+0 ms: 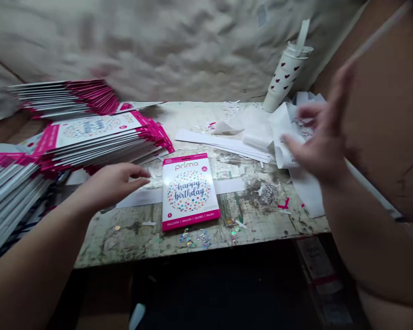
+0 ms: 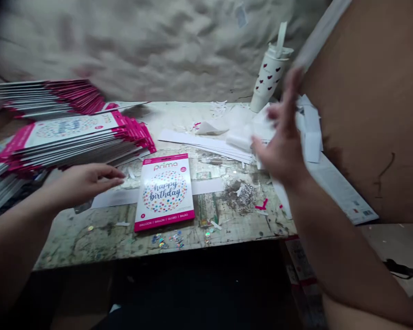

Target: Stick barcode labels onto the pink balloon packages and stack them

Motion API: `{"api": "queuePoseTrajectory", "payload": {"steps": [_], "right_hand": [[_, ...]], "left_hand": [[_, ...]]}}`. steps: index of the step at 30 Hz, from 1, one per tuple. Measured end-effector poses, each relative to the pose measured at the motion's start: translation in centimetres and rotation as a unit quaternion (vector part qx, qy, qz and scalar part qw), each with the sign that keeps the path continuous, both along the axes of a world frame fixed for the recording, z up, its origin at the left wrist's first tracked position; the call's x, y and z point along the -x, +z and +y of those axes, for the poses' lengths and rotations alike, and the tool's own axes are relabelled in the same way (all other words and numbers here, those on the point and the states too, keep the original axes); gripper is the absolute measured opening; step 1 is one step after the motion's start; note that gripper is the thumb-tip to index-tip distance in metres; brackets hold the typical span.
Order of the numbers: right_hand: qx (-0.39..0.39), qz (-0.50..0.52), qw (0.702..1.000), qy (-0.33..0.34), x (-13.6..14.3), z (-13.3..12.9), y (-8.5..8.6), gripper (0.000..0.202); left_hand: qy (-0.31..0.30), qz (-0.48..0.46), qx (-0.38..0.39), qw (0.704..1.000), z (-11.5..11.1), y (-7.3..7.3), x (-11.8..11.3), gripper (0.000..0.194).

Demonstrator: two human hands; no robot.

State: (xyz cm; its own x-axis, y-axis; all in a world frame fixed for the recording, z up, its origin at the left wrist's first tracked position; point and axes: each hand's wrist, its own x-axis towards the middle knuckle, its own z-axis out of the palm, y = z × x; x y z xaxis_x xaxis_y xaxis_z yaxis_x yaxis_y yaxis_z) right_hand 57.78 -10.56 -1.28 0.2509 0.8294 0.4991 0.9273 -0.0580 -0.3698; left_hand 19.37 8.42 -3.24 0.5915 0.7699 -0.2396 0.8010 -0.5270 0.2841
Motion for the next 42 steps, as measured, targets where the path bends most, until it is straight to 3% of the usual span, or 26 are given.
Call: {"api": "queuePoseTrajectory", "payload": {"steps": [2, 5, 7, 11, 14, 17, 19, 23, 26, 29, 32, 35, 38, 42], "right_hand": [[0.121, 0.076, 0.983, 0.112, 5.2, 0.4, -2.8, 0.102], [0.250, 0.106, 0.953, 0.134, 9.3, 2.1, -6.9, 0.106], [0.312, 0.132, 0.935, 0.106, 9.5, 3.1, -8.2, 0.111], [0.381, 0.203, 0.898, 0.087, 8.1, 3.9, -8.2, 0.114], [0.356, 0.252, 0.896, 0.084, 7.7, 4.2, -8.2, 0.110], [0.312, 0.280, 0.905, 0.075, 7.5, 4.9, -8.5, 0.106], [0.305, 0.283, 0.907, 0.067, 7.3, 5.3, -8.3, 0.103], [0.306, 0.257, 0.917, 0.015, 7.0, 5.2, -6.5, 0.096], [0.258, 0.245, 0.935, -0.004, 8.5, 4.9, -4.6, 0.089], [0.240, 0.220, 0.945, 0.031, 12.5, 5.8, -3.5, 0.091], [0.249, 0.126, 0.958, 0.061, 17.2, 7.3, -4.4, 0.091], [0.250, 0.054, 0.964, 0.076, 20.0, 7.6, -6.4, 0.088], [0.232, 0.067, 0.962, 0.130, 20.3, 6.3, -8.2, 0.092], [0.206, 0.084, 0.954, 0.203, 19.9, 4.3, -9.2, 0.096]], "left_hand": [[-0.044, 0.032, 0.027, 0.998, 0.0, -1.6, 2.5, 0.038], [-0.064, 0.053, 0.044, 0.996, 0.0, -3.5, 3.0, 0.049], [-0.028, 0.086, 0.059, 0.994, -0.1, -3.9, 2.7, 0.051], [0.000, 0.145, 0.072, 0.987, 0.3, -3.6, 3.1, 0.044], [0.030, 0.073, 0.137, 0.987, 0.7, -3.6, 4.0, 0.040], [0.111, -0.017, 0.186, 0.976, 1.1, -3.9, 4.4, 0.038], [0.146, -0.048, 0.221, 0.963, 1.3, -4.0, 4.3, 0.036], [0.149, -0.105, 0.347, 0.920, 1.7, -3.6, 4.7, 0.029], [0.172, -0.189, 0.407, 0.877, 1.3, -3.0, 4.0, 0.025], [0.186, -0.263, 0.440, 0.838, 0.2, -2.7, 1.3, 0.024], [0.168, -0.268, 0.460, 0.830, -0.9, -3.2, -2.1, 0.025], [0.155, -0.251, 0.456, 0.840, -1.5, -4.1, -3.7, 0.025], [0.155, -0.252, 0.452, 0.842, -1.5, -4.7, -3.4, 0.024], [0.151, -0.257, 0.443, 0.846, -1.6, -4.7, -3.5, 0.021]]}}
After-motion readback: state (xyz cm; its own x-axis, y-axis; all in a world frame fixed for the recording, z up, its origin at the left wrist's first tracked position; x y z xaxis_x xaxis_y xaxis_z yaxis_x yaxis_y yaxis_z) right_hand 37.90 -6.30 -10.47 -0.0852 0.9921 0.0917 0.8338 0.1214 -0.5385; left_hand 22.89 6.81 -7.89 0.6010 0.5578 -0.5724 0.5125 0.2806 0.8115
